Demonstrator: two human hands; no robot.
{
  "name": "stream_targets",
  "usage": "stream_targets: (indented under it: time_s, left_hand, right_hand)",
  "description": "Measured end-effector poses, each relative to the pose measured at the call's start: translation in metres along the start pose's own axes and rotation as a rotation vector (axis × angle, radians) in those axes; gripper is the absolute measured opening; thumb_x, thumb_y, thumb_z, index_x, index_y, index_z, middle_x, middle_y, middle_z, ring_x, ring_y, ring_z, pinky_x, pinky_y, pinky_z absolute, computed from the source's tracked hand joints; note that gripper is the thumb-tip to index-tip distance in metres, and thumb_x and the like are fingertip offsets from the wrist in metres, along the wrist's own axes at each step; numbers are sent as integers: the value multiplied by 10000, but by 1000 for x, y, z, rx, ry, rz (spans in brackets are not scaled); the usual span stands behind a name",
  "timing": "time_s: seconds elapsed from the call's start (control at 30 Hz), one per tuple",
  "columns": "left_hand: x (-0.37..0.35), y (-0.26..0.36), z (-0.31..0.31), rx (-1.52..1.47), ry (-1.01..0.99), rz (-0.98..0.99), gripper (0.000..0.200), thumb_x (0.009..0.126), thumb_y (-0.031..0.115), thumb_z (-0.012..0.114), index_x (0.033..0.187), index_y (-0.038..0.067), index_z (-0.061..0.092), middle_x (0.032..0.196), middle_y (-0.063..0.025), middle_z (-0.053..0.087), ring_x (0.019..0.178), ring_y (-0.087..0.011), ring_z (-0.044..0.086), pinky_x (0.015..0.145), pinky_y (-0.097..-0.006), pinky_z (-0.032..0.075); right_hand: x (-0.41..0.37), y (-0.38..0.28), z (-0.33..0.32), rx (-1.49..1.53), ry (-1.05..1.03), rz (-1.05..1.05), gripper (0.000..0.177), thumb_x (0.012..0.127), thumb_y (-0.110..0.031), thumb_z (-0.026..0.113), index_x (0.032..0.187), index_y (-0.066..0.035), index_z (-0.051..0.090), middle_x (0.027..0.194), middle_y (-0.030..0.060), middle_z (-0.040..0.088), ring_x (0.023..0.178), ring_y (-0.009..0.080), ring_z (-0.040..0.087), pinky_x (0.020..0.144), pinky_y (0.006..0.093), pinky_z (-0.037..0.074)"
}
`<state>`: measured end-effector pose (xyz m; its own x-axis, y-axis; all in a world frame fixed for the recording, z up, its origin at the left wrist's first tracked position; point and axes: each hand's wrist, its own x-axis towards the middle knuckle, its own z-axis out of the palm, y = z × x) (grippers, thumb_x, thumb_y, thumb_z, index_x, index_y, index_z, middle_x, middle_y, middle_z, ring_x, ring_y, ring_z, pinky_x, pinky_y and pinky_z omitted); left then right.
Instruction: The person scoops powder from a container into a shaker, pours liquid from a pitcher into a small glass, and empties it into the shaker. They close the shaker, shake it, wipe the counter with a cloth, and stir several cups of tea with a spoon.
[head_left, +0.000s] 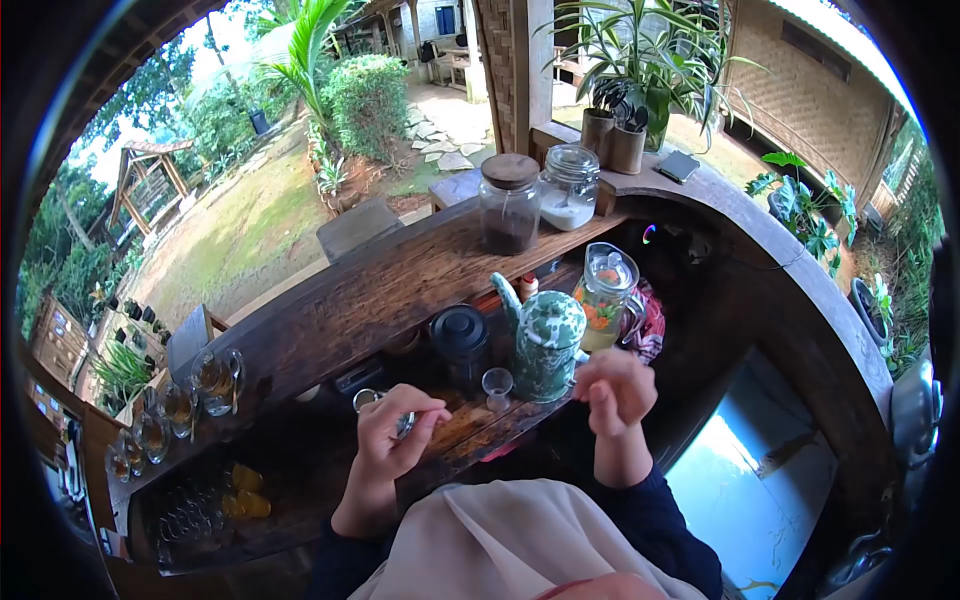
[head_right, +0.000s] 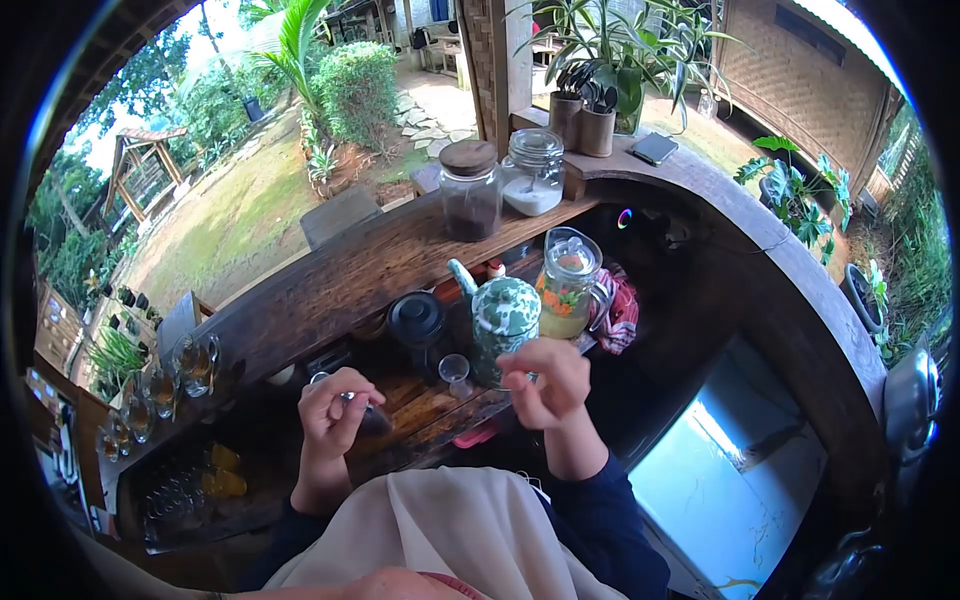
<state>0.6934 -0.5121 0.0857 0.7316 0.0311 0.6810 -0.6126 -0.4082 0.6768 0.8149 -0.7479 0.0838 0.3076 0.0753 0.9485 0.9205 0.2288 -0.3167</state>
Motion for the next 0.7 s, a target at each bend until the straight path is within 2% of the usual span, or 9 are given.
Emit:
stream_targets:
  time_s: [0.1, 0.23, 0.37, 0.43, 0.47, 0.5, 0.6, 0.63, 0.7]
  left_hand:
    - [-3, -2, 2, 32, 77, -9, 67, 821, -10, 591, 882, -13, 619, 738, -105, 646, 670, -171, 634, 614, -246, 482]
    - [-5, 0, -1, 88, 148, -8, 68, 818, -14, 571, 875, -7, 607, 724, -107, 640, 668, -179, 623, 634, -262, 481]
    - [-8, -2, -3, 132, 167, 9, 76, 823, 44, 557, 862, -10, 593, 710, -105, 643, 639, -169, 599, 636, -273, 469]
    - [-10, -3, -3, 161, 169, 19, 91, 839, 58, 534, 868, -19, 575, 721, -106, 635, 621, -141, 566, 614, -254, 445]
    - [-13, -3, -3, 193, 170, 26, 110, 854, 71, 512, 873, -27, 558, 732, -107, 626, 603, -112, 534, 592, -236, 422]
    - [-15, -4, -4, 199, 176, 27, 110, 854, 71, 512, 873, -27, 558, 732, -107, 626, 603, -112, 534, 592, -236, 422]
    - [-24, -7, -10, 247, 227, -26, 126, 866, 74, 500, 915, -30, 550, 742, -109, 627, 643, -127, 559, 615, -245, 438]
    - [-22, -6, -10, 259, 233, -26, 126, 866, 74, 500, 915, -30, 550, 742, -109, 627, 643, -127, 559, 615, -245, 438]
    - [-20, -3, -9, 286, 345, -55, 76, 822, 32, 528, 837, -24, 576, 713, -99, 646, 592, -130, 574, 574, -227, 425]
  right_hand:
    - [13, 26, -23, -20, 113, 36, 101, 825, -4, 527, 879, 71, 569, 687, 92, 606, 513, 120, 566, 468, 236, 433]
    - [55, 71, -43, -51, 226, 118, 111, 895, 13, 491, 965, 51, 569, 709, 40, 575, 554, 52, 503, 486, 176, 361]
    - [100, 165, -77, -169, 230, 291, 126, 901, -62, 558, 995, 14, 593, 715, 8, 574, 606, 24, 482, 520, 164, 380]
    - [119, 211, -92, -330, 236, 237, 129, 887, -83, 584, 979, 3, 608, 731, 11, 587, 620, 37, 510, 544, 181, 412]
    - [129, 226, -97, -457, 236, 249, 150, 857, -98, 615, 976, -8, 620, 769, 48, 611, 630, 92, 561, 593, 225, 455]
    - [138, 243, -103, -449, 233, 246, 150, 857, -98, 615, 976, -8, 620, 769, 48, 611, 630, 92, 561, 593, 225, 455]
    - [166, 291, -113, -713, 207, 195, 203, 804, -99, 645, 986, -12, 623, 825, 108, 629, 731, 216, 618, 687, 318, 487]
    - [173, 313, -120, -757, 197, 162, 218, 792, -98, 651, 993, -16, 626, 819, 110, 628, 737, 226, 616, 687, 333, 487]
    - [187, 336, -127, -835, 192, 194, 229, 784, -106, 656, 993, -16, 632, 811, 118, 621, 730, 244, 607, 684, 348, 484]
